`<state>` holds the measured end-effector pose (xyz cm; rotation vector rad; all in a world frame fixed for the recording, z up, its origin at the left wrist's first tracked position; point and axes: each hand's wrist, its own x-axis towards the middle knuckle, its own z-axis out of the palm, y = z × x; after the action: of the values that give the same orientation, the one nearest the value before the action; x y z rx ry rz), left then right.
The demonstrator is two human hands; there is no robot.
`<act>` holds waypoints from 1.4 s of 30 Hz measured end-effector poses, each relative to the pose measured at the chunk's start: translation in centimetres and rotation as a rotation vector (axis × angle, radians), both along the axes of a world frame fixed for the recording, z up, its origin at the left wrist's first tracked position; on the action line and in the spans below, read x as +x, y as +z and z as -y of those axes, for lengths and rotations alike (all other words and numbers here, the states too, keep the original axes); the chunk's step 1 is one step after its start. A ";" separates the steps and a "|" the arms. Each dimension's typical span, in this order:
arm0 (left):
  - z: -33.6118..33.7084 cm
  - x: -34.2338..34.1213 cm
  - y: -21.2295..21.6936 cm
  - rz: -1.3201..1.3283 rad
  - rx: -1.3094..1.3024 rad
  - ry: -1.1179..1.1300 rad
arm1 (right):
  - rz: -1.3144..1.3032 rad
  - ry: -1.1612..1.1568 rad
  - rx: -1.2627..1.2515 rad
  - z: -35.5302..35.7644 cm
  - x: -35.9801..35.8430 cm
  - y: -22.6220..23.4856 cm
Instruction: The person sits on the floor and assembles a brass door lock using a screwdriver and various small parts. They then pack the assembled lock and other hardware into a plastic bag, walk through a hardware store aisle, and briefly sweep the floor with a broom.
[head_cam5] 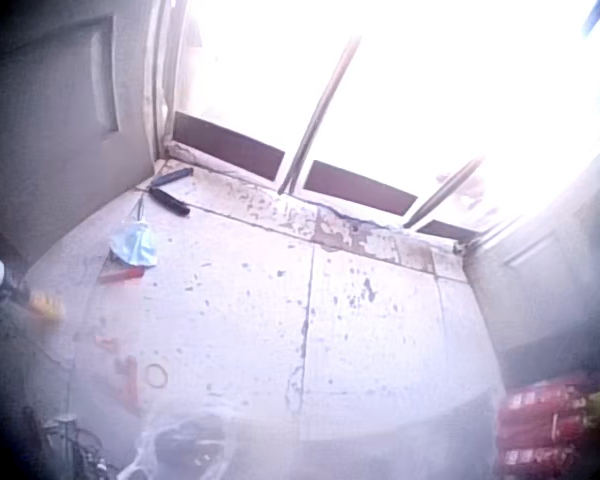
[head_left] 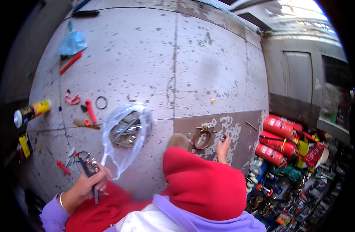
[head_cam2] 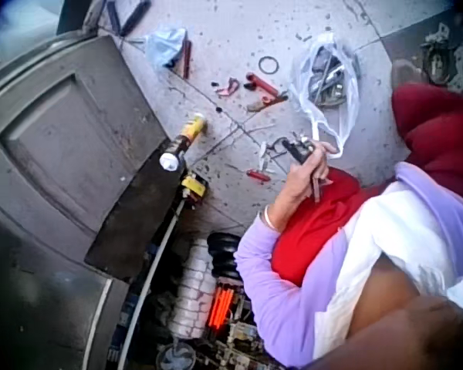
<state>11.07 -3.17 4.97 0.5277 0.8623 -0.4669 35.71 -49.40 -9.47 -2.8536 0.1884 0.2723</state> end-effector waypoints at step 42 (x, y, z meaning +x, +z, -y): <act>0.5 4.0 -1.6 0.575 0.209 -0.713 | 0.039 -0.221 0.456 -6.8 13.9 -7.7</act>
<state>15.05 -3.71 3.41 1.1084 0.1432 -0.8214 49.64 -42.62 -17.15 -2.3609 0.3777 0.1846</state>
